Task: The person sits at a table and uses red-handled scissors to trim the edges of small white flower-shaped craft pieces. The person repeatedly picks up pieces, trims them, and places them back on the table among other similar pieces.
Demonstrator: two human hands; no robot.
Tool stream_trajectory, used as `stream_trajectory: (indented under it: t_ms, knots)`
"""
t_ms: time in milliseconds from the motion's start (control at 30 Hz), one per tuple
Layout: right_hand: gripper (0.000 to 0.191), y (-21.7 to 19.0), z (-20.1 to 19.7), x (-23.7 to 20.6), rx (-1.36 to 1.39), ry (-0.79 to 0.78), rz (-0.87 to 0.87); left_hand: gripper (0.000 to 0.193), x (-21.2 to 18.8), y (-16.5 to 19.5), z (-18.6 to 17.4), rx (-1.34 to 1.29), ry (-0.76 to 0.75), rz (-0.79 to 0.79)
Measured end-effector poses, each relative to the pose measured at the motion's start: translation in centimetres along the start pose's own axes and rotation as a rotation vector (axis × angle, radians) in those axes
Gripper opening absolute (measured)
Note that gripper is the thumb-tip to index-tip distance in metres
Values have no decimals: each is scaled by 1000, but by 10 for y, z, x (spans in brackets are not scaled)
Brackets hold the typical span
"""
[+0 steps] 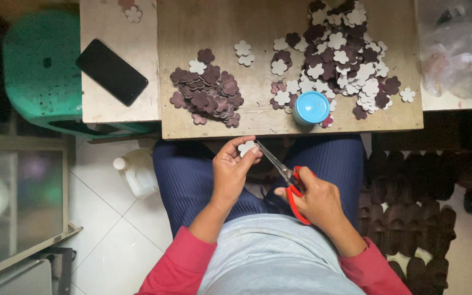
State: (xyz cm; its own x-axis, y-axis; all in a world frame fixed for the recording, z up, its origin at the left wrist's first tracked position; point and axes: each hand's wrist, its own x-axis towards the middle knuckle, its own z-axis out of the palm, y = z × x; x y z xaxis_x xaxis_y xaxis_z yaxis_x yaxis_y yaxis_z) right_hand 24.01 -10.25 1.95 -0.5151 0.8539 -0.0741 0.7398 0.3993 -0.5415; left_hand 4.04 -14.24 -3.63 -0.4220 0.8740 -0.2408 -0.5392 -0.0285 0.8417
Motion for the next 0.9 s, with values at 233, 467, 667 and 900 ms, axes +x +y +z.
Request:
stream_trajectory:
  t_ms: [233,467,667,900]
  knots:
    - [54,0,0,-2,-32,64,-70,30,-1,-1,-2,18,-10,12]
    - [56,3,2,-1,-99,86,-68,36,2,-1,-3,4,-24,21]
    - [55,7,5,-2,-132,129,-140,38,3,0,-6,-6,-43,21]
    - [56,5,-3,-1,-174,139,-171,43,4,8,-11,76,-81,22]
